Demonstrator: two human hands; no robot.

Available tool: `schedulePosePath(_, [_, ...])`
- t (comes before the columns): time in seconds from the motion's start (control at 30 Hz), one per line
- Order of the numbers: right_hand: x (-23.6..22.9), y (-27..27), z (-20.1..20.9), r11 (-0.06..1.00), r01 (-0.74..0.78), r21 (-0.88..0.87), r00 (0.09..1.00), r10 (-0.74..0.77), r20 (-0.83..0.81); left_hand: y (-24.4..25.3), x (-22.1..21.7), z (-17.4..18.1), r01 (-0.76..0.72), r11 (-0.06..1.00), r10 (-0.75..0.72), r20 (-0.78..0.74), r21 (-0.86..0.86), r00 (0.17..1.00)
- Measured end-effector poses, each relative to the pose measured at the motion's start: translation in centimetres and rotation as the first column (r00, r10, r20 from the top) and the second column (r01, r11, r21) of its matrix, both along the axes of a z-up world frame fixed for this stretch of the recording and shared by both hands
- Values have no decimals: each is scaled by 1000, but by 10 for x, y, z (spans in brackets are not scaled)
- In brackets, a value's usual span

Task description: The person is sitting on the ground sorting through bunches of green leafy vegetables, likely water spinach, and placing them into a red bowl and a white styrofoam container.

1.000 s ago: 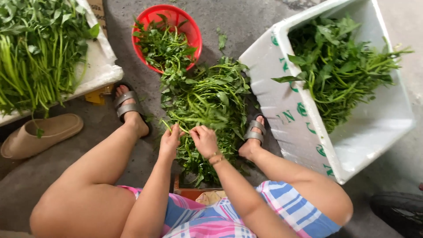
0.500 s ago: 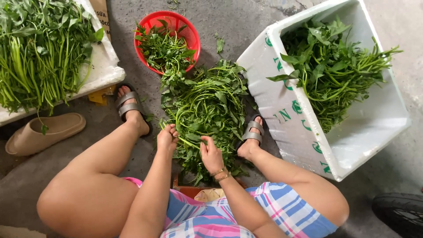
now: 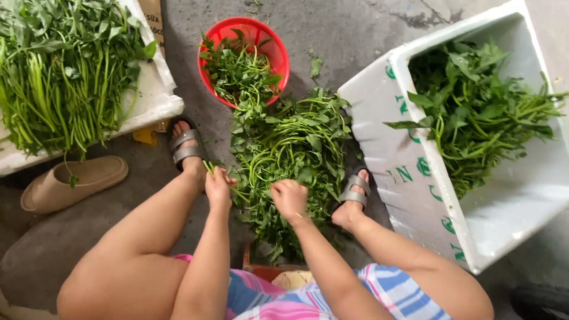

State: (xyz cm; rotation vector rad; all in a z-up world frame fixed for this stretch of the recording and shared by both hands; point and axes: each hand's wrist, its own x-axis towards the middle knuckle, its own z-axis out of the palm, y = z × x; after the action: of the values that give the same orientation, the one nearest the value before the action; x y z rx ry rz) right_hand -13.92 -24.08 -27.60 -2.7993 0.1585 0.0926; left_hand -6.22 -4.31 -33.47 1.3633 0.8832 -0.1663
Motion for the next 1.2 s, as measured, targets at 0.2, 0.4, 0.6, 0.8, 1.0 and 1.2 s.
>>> schedulePosePath(0.2, [52, 59, -112, 995, -21, -96, 836, -35, -548, 68, 13, -14, 232, 847, -170, -169, 478, 971])
schedulePosePath(0.4, [15, 20, -57, 984, 80, 159, 915, -9, -404, 0, 21, 91, 397, 843, -281, -331, 364, 901])
schedulePosePath(0.6, [-30, -8, -4, 988, -105, 110, 994, 100, 54, -38, 10, 104, 710, 593, -621, -345, 380, 704])
schedulePosePath(0.8, [-43, -14, 28, 985, -170, 33, 960, 158, 233, -40, -7, 100, 533, 808, -564, -70, -251, 823])
schedulePosePath(1.0, [-26, -18, 49, 394, 382, 836, 923, -200, -328, -53, -20, 132, 569, 779, -599, -44, -265, 799])
schedulePosePath(1.2, [7, -60, 57, 278, 589, 759, 761, -507, -405, -39, -12, 148, 378, 885, -388, 17, -270, 921])
